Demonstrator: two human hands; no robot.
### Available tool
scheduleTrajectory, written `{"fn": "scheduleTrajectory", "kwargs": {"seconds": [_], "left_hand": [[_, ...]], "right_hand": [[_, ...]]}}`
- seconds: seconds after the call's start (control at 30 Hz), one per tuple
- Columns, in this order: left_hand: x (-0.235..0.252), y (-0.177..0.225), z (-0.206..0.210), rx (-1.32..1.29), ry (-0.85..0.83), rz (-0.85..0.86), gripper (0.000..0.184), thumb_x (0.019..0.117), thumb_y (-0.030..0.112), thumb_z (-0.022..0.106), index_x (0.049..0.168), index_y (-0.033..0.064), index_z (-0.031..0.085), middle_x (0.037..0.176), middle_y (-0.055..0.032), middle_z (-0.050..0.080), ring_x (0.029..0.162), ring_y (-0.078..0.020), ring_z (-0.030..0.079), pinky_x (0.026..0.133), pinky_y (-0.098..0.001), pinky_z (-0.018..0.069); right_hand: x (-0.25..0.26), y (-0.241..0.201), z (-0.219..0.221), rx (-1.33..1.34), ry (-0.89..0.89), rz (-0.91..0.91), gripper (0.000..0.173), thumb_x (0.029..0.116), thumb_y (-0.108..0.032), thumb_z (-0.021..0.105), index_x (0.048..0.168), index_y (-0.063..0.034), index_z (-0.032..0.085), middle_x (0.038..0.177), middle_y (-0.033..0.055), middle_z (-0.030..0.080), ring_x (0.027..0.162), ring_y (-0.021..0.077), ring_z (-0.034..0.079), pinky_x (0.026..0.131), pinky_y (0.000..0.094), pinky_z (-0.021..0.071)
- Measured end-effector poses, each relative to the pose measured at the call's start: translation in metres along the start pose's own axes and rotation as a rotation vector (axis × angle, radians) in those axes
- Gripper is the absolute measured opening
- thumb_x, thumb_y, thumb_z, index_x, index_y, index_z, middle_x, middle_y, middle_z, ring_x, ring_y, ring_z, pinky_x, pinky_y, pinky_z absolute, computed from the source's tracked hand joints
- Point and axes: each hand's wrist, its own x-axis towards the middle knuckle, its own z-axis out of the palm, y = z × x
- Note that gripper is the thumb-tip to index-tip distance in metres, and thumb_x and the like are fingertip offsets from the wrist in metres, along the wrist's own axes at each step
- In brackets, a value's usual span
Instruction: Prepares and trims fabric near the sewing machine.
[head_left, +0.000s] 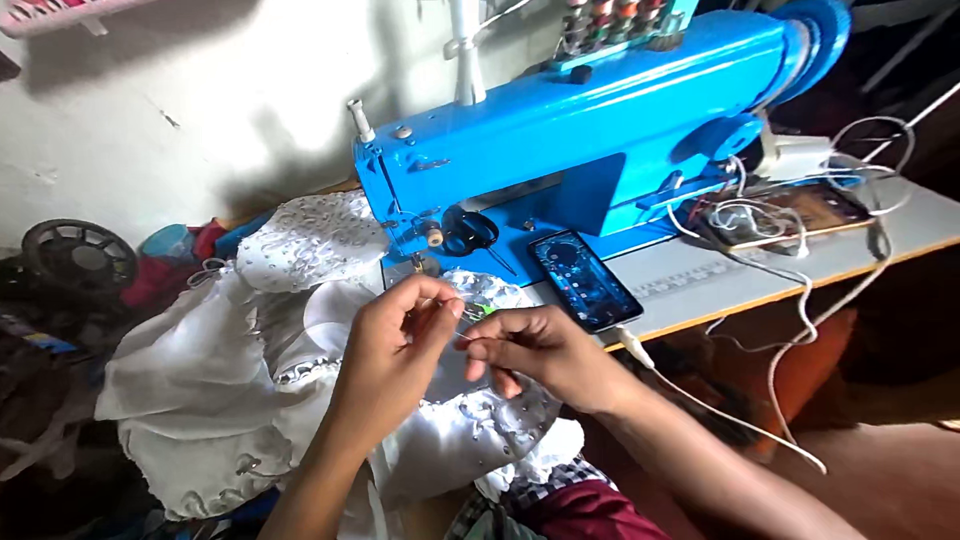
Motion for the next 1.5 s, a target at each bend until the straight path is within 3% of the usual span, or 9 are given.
{"fn": "scheduleTrajectory", "kwargs": {"seconds": [0.2,0.4,0.67,0.83,0.97,1.1,1.27,1.4,1.5], "left_hand": [[-0.006,-0.014,-0.001,-0.066,0.029,-0.028,0.007,0.0982,0.010,0.060,0.098,0.0092,0.067,0.079,0.0081,0.063,0.068,0.0023,0.058,0.061,-0.0130,0.0491],[0.000,-0.024,0.003,-0.102,0.080,-0.088,0.007,0.0980,0.009,0.061,0.098,0.0082,0.067,0.081,0.0048,0.066,0.071,-0.0014,0.063,0.063,-0.0161,0.0525],[0.003,-0.027,0.011,-0.111,0.003,-0.058,0.007,0.0986,0.008,0.061,0.100,0.0052,0.068,0.087,0.0031,0.070,0.080,-0.0009,0.068,0.073,-0.0171,0.0577],[0.004,-0.033,0.015,-0.133,-0.189,0.075,0.012,0.0993,0.013,0.062,0.101,0.0044,0.070,0.094,0.0051,0.070,0.084,0.0031,0.062,0.072,-0.0144,0.0512],[0.001,-0.037,0.015,-0.173,-0.242,0.109,0.013,0.0993,0.012,0.063,0.102,0.0019,0.071,0.096,0.0029,0.071,0.087,0.0015,0.065,0.077,-0.0158,0.0546],[0.000,-0.038,0.017,-0.173,-0.261,0.117,0.013,0.0988,0.012,0.065,0.101,0.0014,0.071,0.095,0.0025,0.071,0.086,0.0009,0.065,0.077,-0.0157,0.0548],[0.002,-0.036,0.021,-0.110,-0.230,0.109,0.013,0.0977,0.015,0.066,0.099,0.0046,0.073,0.096,0.0031,0.072,0.086,0.0023,0.064,0.074,-0.0136,0.0526],[-0.002,-0.040,0.022,-0.022,-0.129,0.081,0.013,0.0937,0.021,0.071,0.092,0.0103,0.078,0.122,-0.0059,0.067,0.112,-0.0077,0.064,0.093,-0.0227,0.0551],[-0.018,-0.036,0.009,0.020,-0.019,0.069,0.013,0.0933,0.022,0.069,0.091,0.0120,0.077,0.135,-0.0084,0.063,0.126,-0.0146,0.060,0.103,-0.0309,0.0524]], "right_hand": [[-0.010,-0.033,-0.052,-0.527,-0.255,0.066,0.018,0.1022,-0.016,0.059,0.102,-0.0052,0.073,0.079,-0.0089,0.067,0.068,-0.0103,0.056,0.062,0.0081,0.0475],[0.019,-0.041,-0.099,-0.889,-0.171,0.073,0.012,0.0994,-0.014,0.063,0.097,-0.0104,0.074,0.073,-0.0040,0.064,0.061,0.0020,0.055,0.056,0.0212,0.0468],[0.034,-0.037,-0.074,-0.541,-0.113,-0.087,0.010,0.0962,-0.009,0.064,0.097,-0.0082,0.074,0.081,-0.0059,0.069,0.068,-0.0022,0.060,0.060,0.0134,0.0506],[0.043,-0.025,-0.058,-0.220,-0.140,0.135,0.011,0.1004,-0.005,0.061,0.100,-0.0042,0.071,0.082,-0.0016,0.071,0.066,0.0015,0.064,0.058,0.0147,0.0533],[0.039,-0.028,-0.051,-0.070,-0.132,0.282,0.012,0.1020,-0.005,0.058,0.108,-0.0027,0.068,0.083,-0.0008,0.071,0.067,0.0028,0.066,0.062,0.0163,0.0558],[0.037,-0.032,-0.049,-0.060,-0.149,0.359,0.013,0.1023,-0.009,0.059,0.110,-0.0035,0.068,0.084,-0.0012,0.070,0.067,0.0026,0.065,0.063,0.0156,0.0558],[0.039,-0.025,-0.050,-0.081,-0.126,0.274,0.008,0.0993,-0.005,0.063,0.094,-0.0057,0.069,0.079,-0.0018,0.067,0.066,0.0019,0.062,0.061,0.0148,0.0530],[0.051,-0.022,-0.060,-0.131,0.006,0.244,0.011,0.1044,-0.008,0.052,0.100,-0.0066,0.061,0.084,0.0012,0.067,0.068,0.0066,0.064,0.061,0.0208,0.0550],[0.079,-0.006,-0.091,-0.462,0.157,0.225,0.016,0.1060,-0.013,0.054,0.109,-0.0003,0.062,0.088,0.0072,0.068,0.070,0.0125,0.068,0.065,0.0286,0.0593]]}}
